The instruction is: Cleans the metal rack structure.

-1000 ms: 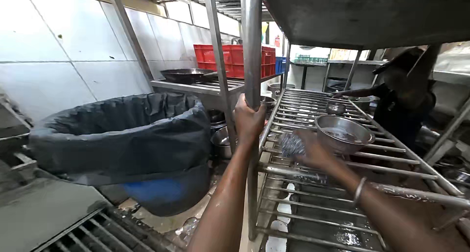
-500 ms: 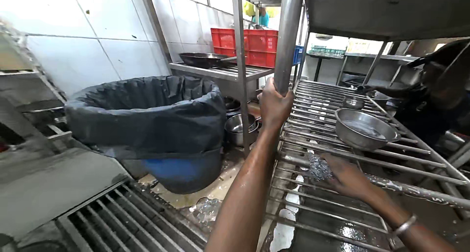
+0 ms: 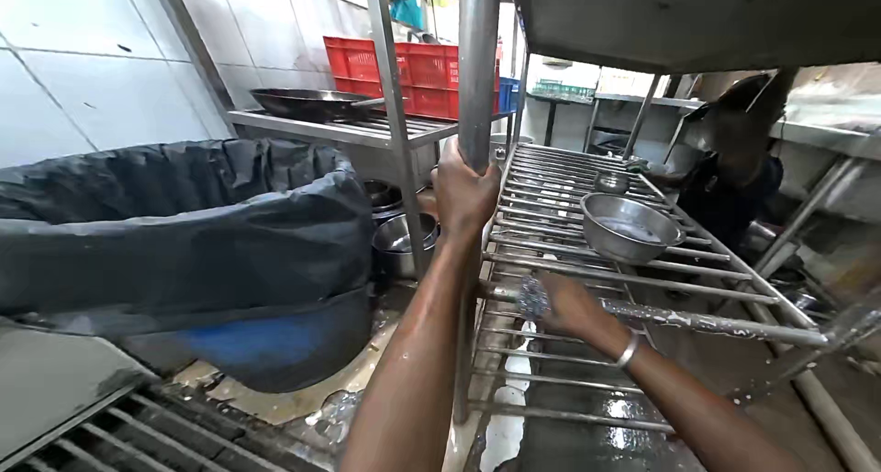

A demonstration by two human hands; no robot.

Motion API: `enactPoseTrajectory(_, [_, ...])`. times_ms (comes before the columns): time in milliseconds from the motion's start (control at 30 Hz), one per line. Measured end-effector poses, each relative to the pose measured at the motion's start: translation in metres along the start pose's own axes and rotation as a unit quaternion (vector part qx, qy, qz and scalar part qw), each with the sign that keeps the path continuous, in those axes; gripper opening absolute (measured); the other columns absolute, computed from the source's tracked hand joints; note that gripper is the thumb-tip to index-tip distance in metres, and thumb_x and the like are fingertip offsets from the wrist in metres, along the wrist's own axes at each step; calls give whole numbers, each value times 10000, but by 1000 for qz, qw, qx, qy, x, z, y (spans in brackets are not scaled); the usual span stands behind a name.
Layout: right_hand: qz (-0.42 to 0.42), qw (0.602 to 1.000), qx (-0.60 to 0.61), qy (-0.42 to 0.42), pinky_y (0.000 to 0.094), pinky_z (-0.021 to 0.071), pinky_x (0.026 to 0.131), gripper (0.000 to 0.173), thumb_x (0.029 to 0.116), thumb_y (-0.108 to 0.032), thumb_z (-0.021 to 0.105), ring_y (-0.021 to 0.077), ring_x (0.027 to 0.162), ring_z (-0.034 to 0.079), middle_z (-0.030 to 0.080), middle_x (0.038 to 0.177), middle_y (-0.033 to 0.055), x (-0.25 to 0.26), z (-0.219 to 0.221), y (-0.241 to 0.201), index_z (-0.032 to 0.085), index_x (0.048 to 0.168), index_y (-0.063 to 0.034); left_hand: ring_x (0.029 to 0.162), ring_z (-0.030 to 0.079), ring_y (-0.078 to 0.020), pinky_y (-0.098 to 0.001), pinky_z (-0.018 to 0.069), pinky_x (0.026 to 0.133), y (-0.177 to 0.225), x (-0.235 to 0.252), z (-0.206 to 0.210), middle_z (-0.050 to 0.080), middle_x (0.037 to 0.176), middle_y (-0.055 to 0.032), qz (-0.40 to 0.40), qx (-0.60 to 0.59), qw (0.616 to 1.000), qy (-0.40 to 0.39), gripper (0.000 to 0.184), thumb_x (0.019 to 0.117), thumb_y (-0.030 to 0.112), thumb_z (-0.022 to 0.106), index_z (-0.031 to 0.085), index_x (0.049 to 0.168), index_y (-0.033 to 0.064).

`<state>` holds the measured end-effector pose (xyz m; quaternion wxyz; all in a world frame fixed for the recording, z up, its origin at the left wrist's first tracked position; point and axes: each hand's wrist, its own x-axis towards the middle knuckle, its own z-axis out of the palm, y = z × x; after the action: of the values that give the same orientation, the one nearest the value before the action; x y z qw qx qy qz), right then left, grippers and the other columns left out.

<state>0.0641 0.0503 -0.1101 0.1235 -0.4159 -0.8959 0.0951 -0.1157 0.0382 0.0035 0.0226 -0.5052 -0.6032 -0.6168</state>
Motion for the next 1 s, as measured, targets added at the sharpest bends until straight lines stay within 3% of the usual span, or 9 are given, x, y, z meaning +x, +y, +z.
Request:
enactPoseTrajectory(133, [87, 991, -55, 83, 619, 514, 963, 543, 801, -120, 846, 450, 1100, 672, 684, 1198, 276, -76, -10, 103, 651, 1275, 57, 846, 658, -285, -512, 509, 761, -7, 2, -1, 675, 943, -163, 13, 7, 1000, 10, 338, 886, 144, 687, 612, 1167, -28])
enactPoseTrajectory(267, [218, 967, -128, 29, 619, 470, 1004, 605, 788, -107, 850, 484, 1190, 601, 600, 1287, 312, -126, -43, 175, 596, 1299, 93, 803, 639, -243, -475, 503, 733, -3, 4, 4, 658, 914, -132, -1, -10, 1000, 9, 318, 890, 152, 702, 609, 1150, -5])
enactPoseTrajectory(333, [189, 977, -98, 32, 608, 484, 1000, 603, 776, -128, 864, 465, 1163, 627, 625, 1276, 299, -108, -37, 155, 616, 1284, 82, 787, 632, -236, -467, 499, 720, -1, 5, 6, 651, 899, -125, -1, -11, 1000, 10, 299, 895, 151, 698, 606, 1139, 5])
enactPoseTrajectory(433, [96, 995, -19, 23, 584, 499, 993, 635, 788, -177, 865, 437, 1153, 640, 641, 1261, 281, -34, -4, 57, 607, 1315, 65, 810, 638, -253, -492, 494, 730, -3, 6, 5, 655, 913, -129, -3, 0, 1000, 13, 304, 896, 168, 698, 606, 1140, 12])
enactPoseTrajectory(567, [2, 1000, -8, 4, 584, 551, 821, 429, 835, -162, 792, 396, 1021, 679, 668, 1145, 220, 48, 23, -61, 652, 1210, -6, 842, 653, -292, -539, 507, 750, -6, 5, 3, 665, 956, -163, -14, 9, 1000, 12, 361, 886, 186, 704, 606, 1180, 0])
enactPoseTrajectory(633, [-7, 1000, -2, 3, 579, 556, 835, 484, 844, -163, 801, 395, 1042, 675, 659, 1164, 221, 38, 24, -48, 622, 1273, -24, 776, 650, -242, -481, 530, 706, -12, 6, 3, 656, 930, -137, 4, -1, 1000, 11, 357, 873, 171, 693, 599, 1170, -3])
enactPoseTrajectory(767, [27, 999, -17, 18, 581, 519, 959, 613, 831, -112, 805, 411, 1151, 654, 655, 1284, 229, 1, 11, 0, 583, 1395, -17, 862, 666, -257, -489, 528, 774, -9, 6, 4, 675, 964, -148, 28, 0, 1000, -1, 373, 887, 170, 699, 598, 1194, -17])
enactPoseTrajectory(900, [45, 979, -85, 180, 635, 563, 804, 516, 678, -75, 884, 461, 960, 713, 717, 1078, 267, -51, 15, 86, 709, 1143, 66, 775, 661, -210, -445, 531, 703, -11, 9, 7, 668, 892, -102, 34, -14, 999, -3, 320, 872, 150, 709, 602, 1144, 21])
enactPoseTrajectory(1000, [113, 987, -74, 90, 627, 529, 871, 517, 731, -119, 873, 465, 1022, 684, 695, 1107, 281, -42, 7, 69, 681, 1166, 84, 761, 642, -202, -438, 512, 689, -17, 7, 7, 662, 878, -92, 30, -16, 999, 8, 332, 863, 147, 706, 614, 1156, 20])
